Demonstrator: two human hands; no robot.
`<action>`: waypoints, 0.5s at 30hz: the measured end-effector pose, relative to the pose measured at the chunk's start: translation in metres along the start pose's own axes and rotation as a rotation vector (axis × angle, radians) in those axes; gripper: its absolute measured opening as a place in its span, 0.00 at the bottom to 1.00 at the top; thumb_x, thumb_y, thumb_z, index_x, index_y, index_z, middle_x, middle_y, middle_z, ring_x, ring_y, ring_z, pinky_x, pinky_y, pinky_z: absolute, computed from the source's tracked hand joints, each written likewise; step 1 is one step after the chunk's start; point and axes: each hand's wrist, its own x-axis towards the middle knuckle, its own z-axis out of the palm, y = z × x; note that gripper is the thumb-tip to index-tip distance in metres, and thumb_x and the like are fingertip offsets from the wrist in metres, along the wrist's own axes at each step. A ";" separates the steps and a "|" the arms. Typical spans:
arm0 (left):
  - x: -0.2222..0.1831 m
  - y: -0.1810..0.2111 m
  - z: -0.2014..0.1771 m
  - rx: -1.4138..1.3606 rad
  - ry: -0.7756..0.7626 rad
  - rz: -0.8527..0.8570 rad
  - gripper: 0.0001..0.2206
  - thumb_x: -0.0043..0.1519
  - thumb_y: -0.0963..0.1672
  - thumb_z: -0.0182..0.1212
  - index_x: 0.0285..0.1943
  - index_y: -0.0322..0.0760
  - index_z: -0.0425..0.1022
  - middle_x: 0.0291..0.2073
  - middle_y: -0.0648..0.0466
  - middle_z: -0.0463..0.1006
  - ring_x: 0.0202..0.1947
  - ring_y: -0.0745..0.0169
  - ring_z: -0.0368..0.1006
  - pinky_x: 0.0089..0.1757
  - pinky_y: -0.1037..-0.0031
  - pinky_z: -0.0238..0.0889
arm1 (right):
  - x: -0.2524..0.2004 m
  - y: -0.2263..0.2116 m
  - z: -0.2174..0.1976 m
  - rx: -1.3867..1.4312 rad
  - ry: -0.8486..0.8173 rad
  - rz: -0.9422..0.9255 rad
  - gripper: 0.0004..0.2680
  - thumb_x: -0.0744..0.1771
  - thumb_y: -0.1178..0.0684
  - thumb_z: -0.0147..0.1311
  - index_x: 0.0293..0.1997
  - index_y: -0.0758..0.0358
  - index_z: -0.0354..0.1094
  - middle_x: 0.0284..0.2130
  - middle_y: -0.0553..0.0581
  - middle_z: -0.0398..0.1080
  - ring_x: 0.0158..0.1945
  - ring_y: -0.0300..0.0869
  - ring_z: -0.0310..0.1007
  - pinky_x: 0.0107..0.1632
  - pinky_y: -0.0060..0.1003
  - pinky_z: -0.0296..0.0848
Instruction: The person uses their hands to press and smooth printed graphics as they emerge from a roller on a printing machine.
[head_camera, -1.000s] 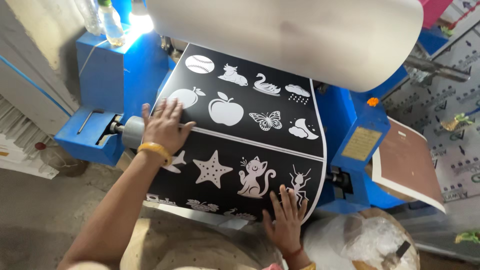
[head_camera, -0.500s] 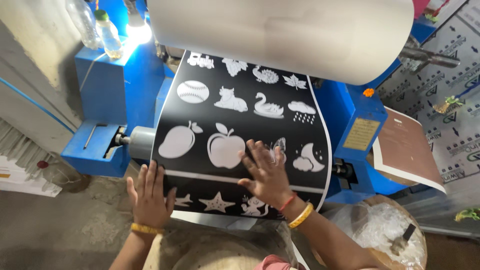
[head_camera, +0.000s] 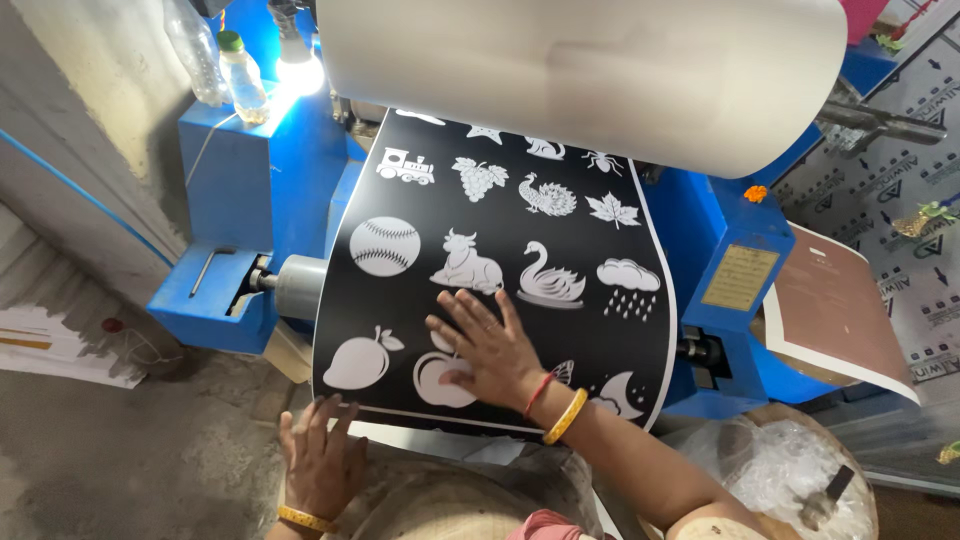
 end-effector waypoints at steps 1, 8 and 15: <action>0.002 0.007 -0.002 -0.018 0.005 0.015 0.24 0.54 0.48 0.61 0.62 0.40 0.71 0.64 0.48 0.65 0.67 0.46 0.56 0.65 0.37 0.41 | 0.000 0.011 0.000 -0.027 0.054 0.007 0.30 0.66 0.25 0.40 0.76 0.45 0.48 0.76 0.55 0.41 0.79 0.49 0.36 0.71 0.69 0.36; 0.042 0.058 -0.011 -0.174 0.037 0.180 0.21 0.58 0.46 0.61 0.61 0.42 0.72 0.64 0.48 0.66 0.66 0.44 0.61 0.66 0.42 0.42 | -0.017 0.108 0.004 -0.042 0.072 0.289 0.31 0.68 0.21 0.25 0.76 0.44 0.50 0.75 0.58 0.47 0.78 0.51 0.41 0.72 0.68 0.35; 0.070 0.094 -0.006 -0.249 -0.021 0.344 0.19 0.59 0.45 0.60 0.61 0.42 0.73 0.66 0.47 0.65 0.67 0.45 0.60 0.66 0.42 0.43 | -0.101 0.179 -0.011 -0.171 0.106 0.729 0.26 0.69 0.25 0.35 0.70 0.47 0.62 0.72 0.58 0.56 0.76 0.53 0.51 0.72 0.70 0.39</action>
